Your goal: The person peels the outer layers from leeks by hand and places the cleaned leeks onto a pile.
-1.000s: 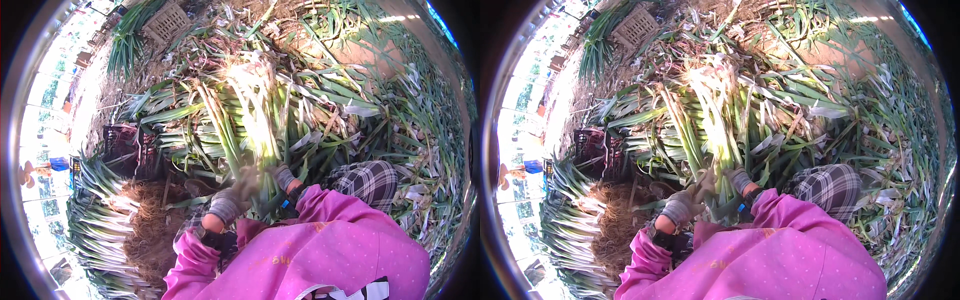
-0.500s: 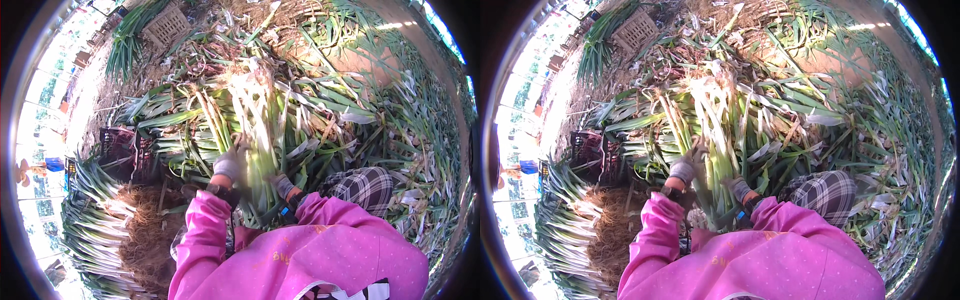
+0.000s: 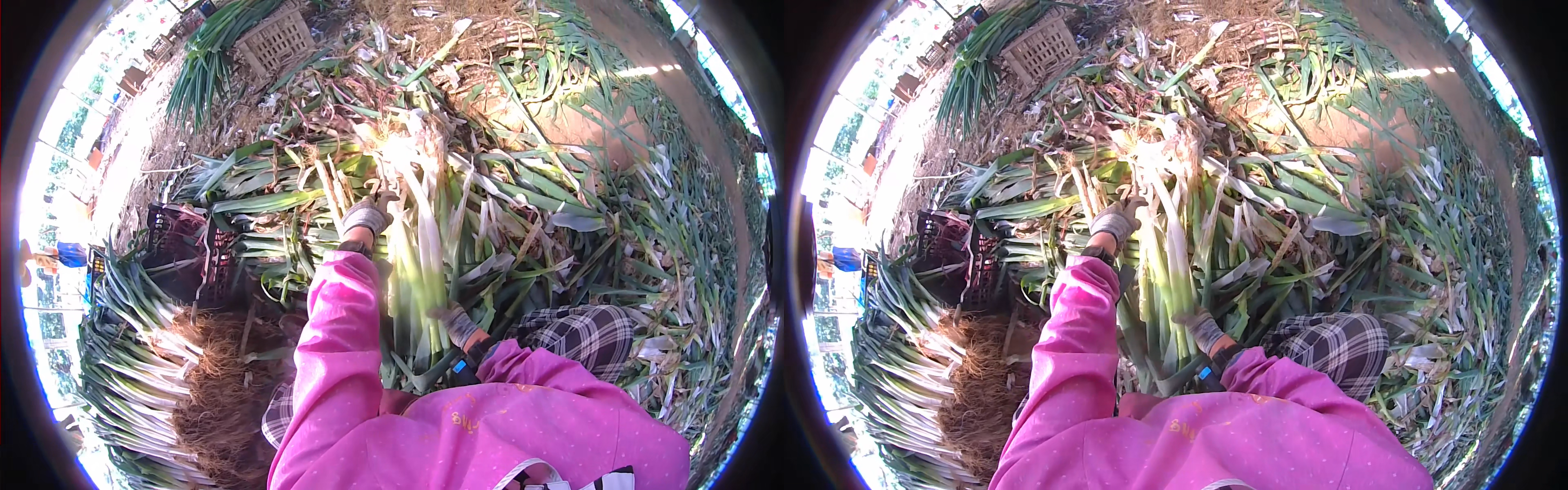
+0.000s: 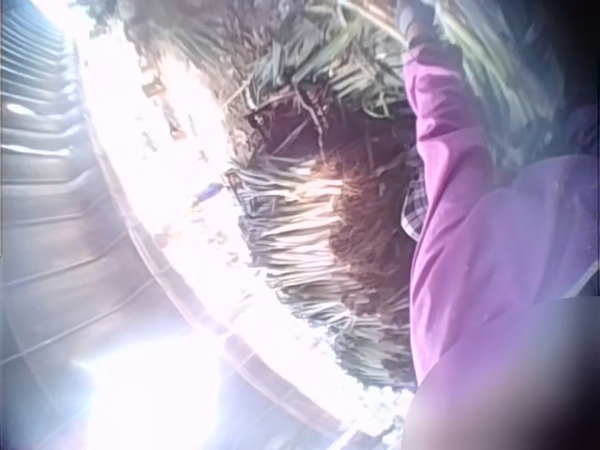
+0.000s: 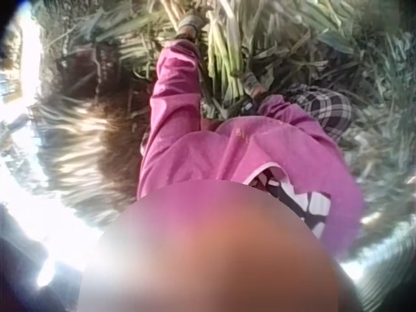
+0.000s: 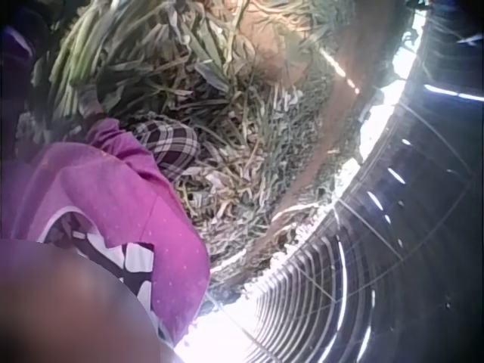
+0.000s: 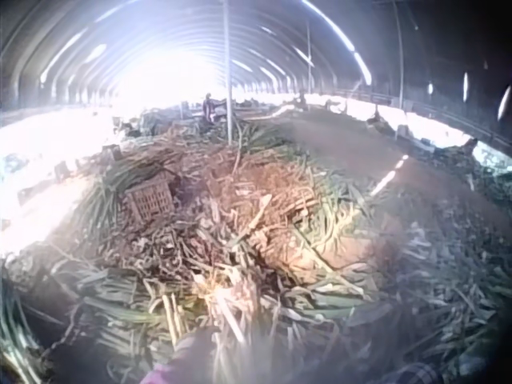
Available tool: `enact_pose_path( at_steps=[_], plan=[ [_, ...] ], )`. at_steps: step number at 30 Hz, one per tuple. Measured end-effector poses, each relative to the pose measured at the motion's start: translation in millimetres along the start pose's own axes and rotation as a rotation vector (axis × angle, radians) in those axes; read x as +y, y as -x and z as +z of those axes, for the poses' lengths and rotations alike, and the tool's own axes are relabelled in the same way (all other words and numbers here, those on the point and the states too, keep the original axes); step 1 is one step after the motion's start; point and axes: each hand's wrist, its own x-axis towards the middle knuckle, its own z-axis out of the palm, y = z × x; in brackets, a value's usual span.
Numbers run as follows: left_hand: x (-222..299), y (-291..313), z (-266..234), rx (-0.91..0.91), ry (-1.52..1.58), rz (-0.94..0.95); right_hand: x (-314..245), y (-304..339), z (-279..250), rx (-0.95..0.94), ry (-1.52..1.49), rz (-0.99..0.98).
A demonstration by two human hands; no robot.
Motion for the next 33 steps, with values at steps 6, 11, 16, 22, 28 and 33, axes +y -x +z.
enact_pose_path(
  at_steps=[6, 11, 16, 22, 28, 33],
  plan=[
    [23.3, 50.4, -17.8, -0.073, -0.097, 0.023, -8.9, 4.6, -5.1, -0.044, -0.018, -0.005],
    [32.9, 133.9, -25.0, -0.01, 0.237, -0.139, -27.4, 8.0, -30.9, -0.017, -0.121, -0.067],
    [4.0, 234.0, -22.4, -0.028, 0.02, -0.242, -72.4, 29.3, -33.7, 0.083, -0.159, -0.273],
    [-5.5, 300.5, 18.4, -0.222, 0.072, -0.293, -62.9, 15.3, -41.3, -0.045, -0.239, -0.304],
    [-23.7, 302.7, 25.4, -0.227, 0.075, -0.376, -38.6, -0.2, 3.0, -0.275, -0.182, 0.0],
    [-29.9, 287.1, 24.4, -0.448, -0.106, -0.164, -2.5, -10.6, 45.0, -0.382, 0.174, -0.03]
  ],
)
